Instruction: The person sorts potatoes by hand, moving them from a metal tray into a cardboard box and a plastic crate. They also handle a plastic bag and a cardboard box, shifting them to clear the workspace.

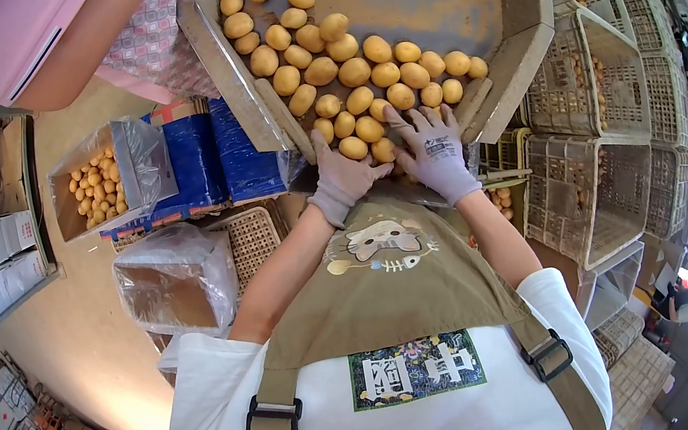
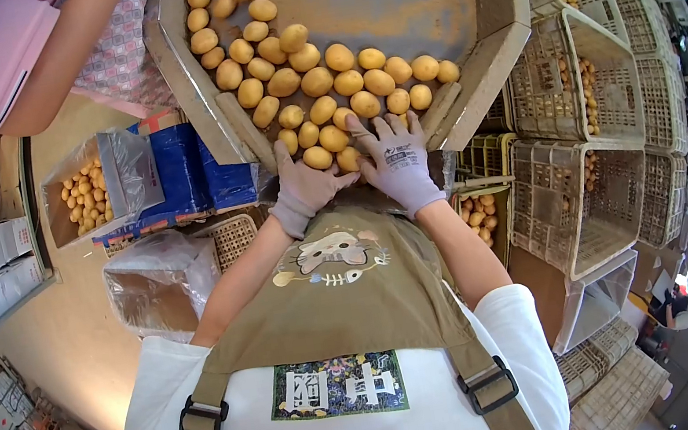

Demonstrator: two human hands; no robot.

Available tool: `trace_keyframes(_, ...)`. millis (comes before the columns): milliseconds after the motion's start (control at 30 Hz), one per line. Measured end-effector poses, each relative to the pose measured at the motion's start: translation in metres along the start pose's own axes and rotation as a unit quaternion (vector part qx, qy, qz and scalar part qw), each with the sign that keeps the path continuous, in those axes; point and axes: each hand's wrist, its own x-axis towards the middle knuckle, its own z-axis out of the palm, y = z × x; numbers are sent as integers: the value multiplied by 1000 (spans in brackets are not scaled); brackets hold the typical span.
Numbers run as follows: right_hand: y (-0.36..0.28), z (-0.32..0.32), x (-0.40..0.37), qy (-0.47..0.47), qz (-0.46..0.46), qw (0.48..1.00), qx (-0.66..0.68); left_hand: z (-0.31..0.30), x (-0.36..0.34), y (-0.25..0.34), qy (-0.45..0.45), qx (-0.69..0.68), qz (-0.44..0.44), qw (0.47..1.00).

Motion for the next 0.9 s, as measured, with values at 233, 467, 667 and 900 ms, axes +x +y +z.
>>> trace_keyframes(233, -1, -2, 1, -6, 3, 1000, 4, 0, 0, 0, 39, 17, 6, 999)
trace_keyframes(467, -1, -1, 1, 5, 0, 1000, 1, -1, 0, 0, 40, 16, 7, 999)
trace_keyframes(667, -2, -3, 1, -12, 7, 1000, -12, 2, -1, -1, 48, 17, 13, 999)
trace_keyframes(900, -8, 0, 3, 83, -14, 996, 31, -2, -1, -2, 81, 63, 45, 994)
